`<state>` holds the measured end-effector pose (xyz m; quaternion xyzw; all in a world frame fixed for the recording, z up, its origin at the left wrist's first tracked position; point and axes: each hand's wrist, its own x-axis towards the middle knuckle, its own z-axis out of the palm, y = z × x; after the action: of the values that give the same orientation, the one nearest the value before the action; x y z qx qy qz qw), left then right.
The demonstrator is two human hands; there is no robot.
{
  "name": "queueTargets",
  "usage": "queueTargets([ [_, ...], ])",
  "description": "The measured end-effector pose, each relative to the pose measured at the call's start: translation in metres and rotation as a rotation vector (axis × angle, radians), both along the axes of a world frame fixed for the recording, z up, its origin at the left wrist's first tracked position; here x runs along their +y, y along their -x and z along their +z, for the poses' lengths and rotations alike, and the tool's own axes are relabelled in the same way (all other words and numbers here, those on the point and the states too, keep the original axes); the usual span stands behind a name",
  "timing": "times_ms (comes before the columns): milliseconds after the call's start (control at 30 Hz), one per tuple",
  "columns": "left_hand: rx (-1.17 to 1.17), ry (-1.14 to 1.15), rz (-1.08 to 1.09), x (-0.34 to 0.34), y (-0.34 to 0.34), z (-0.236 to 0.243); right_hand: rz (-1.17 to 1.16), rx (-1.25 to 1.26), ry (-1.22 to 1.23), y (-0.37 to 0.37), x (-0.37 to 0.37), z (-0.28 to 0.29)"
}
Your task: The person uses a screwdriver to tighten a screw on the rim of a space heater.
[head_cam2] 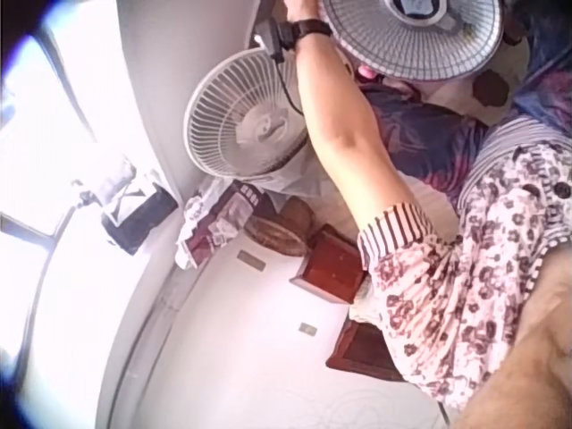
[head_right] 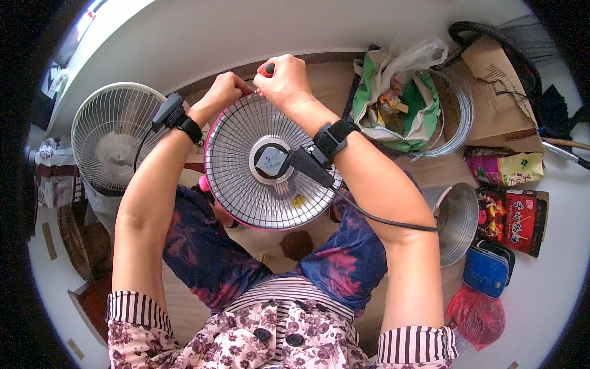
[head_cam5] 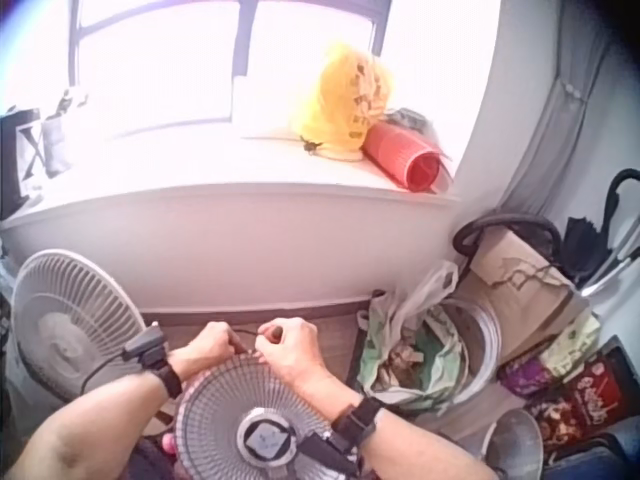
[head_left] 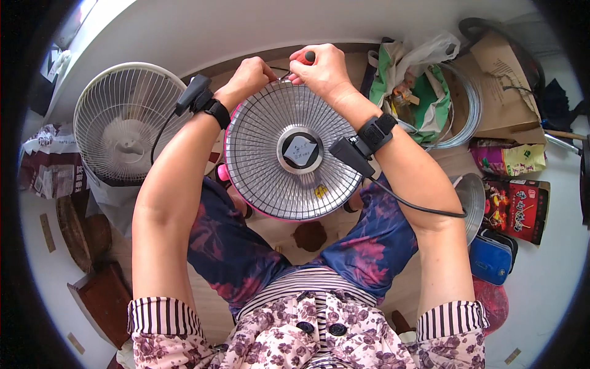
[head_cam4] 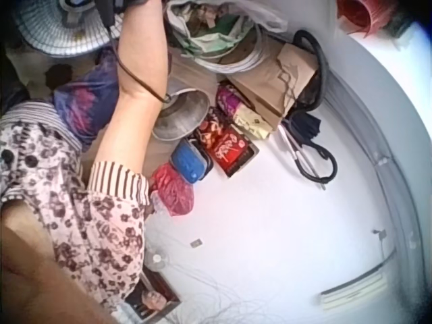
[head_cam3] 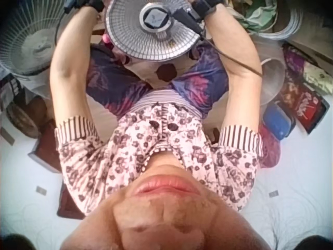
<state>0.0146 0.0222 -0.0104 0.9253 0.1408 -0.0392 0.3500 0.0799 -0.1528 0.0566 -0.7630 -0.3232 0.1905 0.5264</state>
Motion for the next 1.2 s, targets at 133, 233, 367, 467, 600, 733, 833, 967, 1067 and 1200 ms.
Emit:
queueTargets([
  [133, -0.027, 0.007, -0.007, 0.001, -0.001, -0.003, -0.009, -0.002, 0.008, 0.001, 0.000, 0.001],
  [233, -0.066, -0.063, -0.054, 0.001, -0.002, -0.007, -0.019, -0.029, 0.003, 0.000, 0.000, -0.002],
  [367, -0.100, -0.050, -0.091, 0.006, -0.001, -0.010, -0.001, -0.100, 0.003, -0.002, 0.004, -0.009],
  [467, -0.119, -0.049, -0.107, 0.003, 0.000, -0.009, 0.032, -0.250, 0.042, -0.001, 0.002, -0.006],
  [600, -0.157, -0.085, -0.125, 0.005, 0.001, -0.013, 0.032, -0.273, 0.052, -0.003, 0.002, 0.000],
  [733, -0.186, -0.067, -0.100, 0.007, -0.002, -0.013, 0.026, -0.296, 0.087, -0.004, 0.001, 0.000],
  [833, -0.177, -0.067, -0.089, -0.001, -0.003, -0.011, 0.000, -0.244, 0.054, -0.003, 0.002, -0.005],
  [967, -0.096, -0.088, -0.040, -0.003, -0.001, -0.009, -0.002, -0.242, 0.103, -0.003, 0.003, -0.004],
  [1067, -0.137, -0.056, 0.019, -0.006, -0.002, -0.006, -0.037, -0.221, 0.054, -0.005, 0.006, -0.010],
  [1200, -0.101, -0.056, -0.009, -0.003, -0.002, -0.005, -0.064, -0.184, -0.019, -0.006, 0.006, -0.012],
])
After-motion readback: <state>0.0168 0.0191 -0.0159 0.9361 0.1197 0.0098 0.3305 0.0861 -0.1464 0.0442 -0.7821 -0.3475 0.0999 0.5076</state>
